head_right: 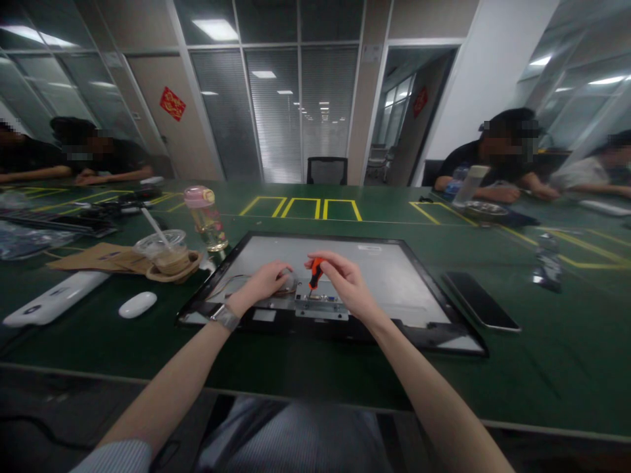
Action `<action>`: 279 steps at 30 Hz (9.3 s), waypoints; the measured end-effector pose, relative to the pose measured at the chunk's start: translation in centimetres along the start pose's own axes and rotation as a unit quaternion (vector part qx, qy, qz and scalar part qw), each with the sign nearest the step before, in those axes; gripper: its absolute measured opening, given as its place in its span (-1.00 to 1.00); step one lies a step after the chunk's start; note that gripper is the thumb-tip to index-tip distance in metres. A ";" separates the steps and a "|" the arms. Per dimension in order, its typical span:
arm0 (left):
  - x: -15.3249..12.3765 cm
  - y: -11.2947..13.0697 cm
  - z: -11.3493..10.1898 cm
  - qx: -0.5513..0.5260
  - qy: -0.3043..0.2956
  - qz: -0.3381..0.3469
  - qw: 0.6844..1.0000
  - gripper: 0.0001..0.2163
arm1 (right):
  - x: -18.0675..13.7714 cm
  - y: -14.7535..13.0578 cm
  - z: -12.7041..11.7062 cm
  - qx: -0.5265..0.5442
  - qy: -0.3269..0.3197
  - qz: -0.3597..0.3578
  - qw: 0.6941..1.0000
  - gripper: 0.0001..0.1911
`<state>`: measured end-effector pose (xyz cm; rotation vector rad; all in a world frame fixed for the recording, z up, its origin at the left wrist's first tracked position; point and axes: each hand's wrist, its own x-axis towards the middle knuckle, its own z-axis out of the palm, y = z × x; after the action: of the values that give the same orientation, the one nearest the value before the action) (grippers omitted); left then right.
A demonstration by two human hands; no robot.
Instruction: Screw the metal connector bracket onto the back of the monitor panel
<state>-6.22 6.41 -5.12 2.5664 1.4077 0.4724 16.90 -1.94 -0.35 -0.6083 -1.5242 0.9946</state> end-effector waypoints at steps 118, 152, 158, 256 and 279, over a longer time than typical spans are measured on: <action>0.0 0.1 -0.1 0.019 -0.005 -0.003 1.000 -0.73 | -0.4 -1.4 0.6 -0.242 -0.023 -0.126 0.962 -0.77; 0.0 0.1 -0.1 0.000 -0.001 -0.006 1.000 -0.74 | -0.3 -0.7 0.2 -0.283 0.031 -0.148 0.947 -0.69; 0.0 0.4 -0.3 0.011 -0.005 -0.007 1.000 -0.73 | -0.4 -1.4 0.5 -0.287 0.036 -0.174 0.942 -0.85; 0.1 0.1 0.1 0.003 0.005 -0.010 1.000 -0.72 | -0.5 -1.4 0.7 -0.270 0.053 -0.177 0.945 -0.74; 0.0 0.2 -0.2 0.009 0.000 -0.002 1.000 -0.72 | -0.4 -1.6 0.2 -0.263 0.007 -0.145 0.954 -0.69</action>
<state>-6.15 6.27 -4.90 2.5761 1.4242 0.4627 17.07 -3.14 0.83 -0.7287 -1.8166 0.3521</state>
